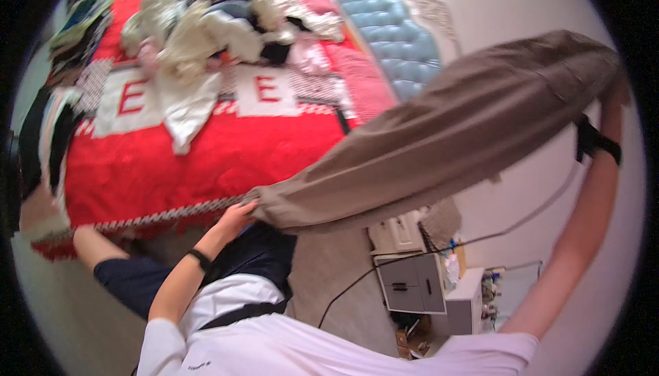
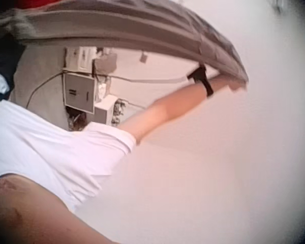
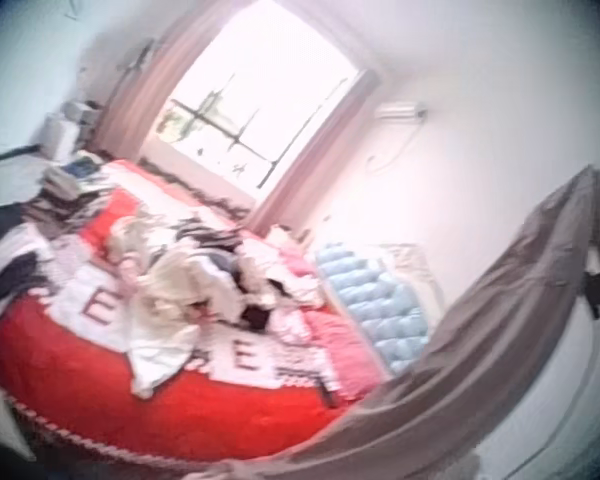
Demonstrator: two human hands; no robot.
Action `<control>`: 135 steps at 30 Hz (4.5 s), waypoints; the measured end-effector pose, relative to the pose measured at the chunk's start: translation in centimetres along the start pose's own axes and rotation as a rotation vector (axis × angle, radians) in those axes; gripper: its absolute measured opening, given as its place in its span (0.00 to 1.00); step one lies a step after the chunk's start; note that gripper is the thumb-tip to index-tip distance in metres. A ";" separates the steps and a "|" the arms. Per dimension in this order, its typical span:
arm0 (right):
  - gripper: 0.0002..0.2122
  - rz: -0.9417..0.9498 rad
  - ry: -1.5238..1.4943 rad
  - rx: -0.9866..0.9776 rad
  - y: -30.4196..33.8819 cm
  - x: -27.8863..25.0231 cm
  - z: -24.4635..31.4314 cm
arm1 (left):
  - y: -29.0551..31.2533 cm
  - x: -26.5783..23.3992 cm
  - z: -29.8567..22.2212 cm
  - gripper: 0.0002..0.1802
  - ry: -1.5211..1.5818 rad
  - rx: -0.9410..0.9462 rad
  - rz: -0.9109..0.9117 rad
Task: The person is seen folding various items of clothing including a black skirt, brown trousers, and a white t-shirt on a bed.
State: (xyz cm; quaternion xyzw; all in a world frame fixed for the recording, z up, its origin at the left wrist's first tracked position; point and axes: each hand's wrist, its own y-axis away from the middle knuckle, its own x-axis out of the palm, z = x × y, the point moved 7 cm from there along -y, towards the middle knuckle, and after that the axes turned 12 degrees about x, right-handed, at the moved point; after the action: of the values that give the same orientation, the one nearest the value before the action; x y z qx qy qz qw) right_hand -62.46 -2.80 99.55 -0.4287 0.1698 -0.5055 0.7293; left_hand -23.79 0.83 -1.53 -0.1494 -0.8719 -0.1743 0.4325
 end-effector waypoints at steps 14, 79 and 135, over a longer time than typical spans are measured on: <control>0.37 -0.006 0.116 0.186 3.9 -4.4 -9.7 | 4.5 -10.7 -17.0 0.25 -0.085 0.245 -0.410; 0.17 0.835 0.262 1.309 78.7 -2.9 -67.6 | 36.4 -37.3 -35.5 0.22 -0.638 0.476 -1.184; 0.25 0.658 0.211 1.305 64.5 3.0 -75.4 | 21.5 -33.0 -48.5 0.26 -0.920 0.570 -1.055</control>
State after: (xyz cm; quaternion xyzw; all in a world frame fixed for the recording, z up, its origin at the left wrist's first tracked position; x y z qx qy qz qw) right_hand -74.31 -31.84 5.40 0.2160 0.0234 -0.2974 0.9297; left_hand 38.29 -4.57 2.96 0.3478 -0.9317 -0.0461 -0.0939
